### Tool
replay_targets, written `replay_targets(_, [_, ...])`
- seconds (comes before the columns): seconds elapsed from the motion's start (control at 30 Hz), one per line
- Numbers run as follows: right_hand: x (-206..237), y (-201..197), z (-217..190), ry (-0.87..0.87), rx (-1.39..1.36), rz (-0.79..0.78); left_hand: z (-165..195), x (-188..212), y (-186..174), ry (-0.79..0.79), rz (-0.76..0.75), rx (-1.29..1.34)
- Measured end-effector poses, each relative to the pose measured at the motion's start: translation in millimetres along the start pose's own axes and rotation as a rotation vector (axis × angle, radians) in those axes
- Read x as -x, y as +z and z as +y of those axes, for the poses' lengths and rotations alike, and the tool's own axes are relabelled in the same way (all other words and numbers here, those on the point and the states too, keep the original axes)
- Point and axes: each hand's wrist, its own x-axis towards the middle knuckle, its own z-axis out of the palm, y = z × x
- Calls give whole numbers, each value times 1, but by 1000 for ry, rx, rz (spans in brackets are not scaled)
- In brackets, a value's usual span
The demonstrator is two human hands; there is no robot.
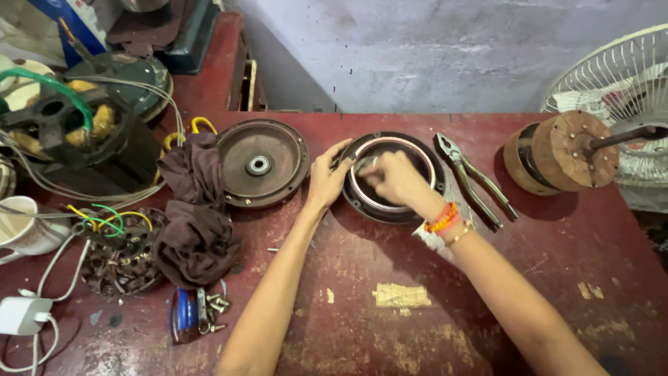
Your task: The person presses and seats a copper-colored ring into a circular motor end housing on a workbench, working it around the rim by hand. They then pick up yellow-handled shears to trim the ring edge and continue pressing the ring down around the housing rim.
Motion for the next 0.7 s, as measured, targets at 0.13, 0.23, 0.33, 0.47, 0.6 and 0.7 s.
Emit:
replay_targets(0.13, [2, 0, 1, 71, 150, 211, 2, 0, 0, 53, -4, -24])
replay_targets(0.23, [1, 4, 5, 26, 150, 153, 5, 0, 0, 18, 0, -16])
replay_targets(0.33, [0, 8, 8, 174, 245, 139, 8, 3, 1, -17, 2, -2])
replay_targets(0.47, [1, 7, 5, -38, 184, 145, 11, 2, 0, 25, 17, -57])
replay_targets(0.6, [2, 1, -4, 144, 172, 266, 9, 2, 0, 11, -4, 19])
replay_targets(0.7, [2, 1, -9, 46, 139, 82, 8, 1, 0, 27, 6, -27])
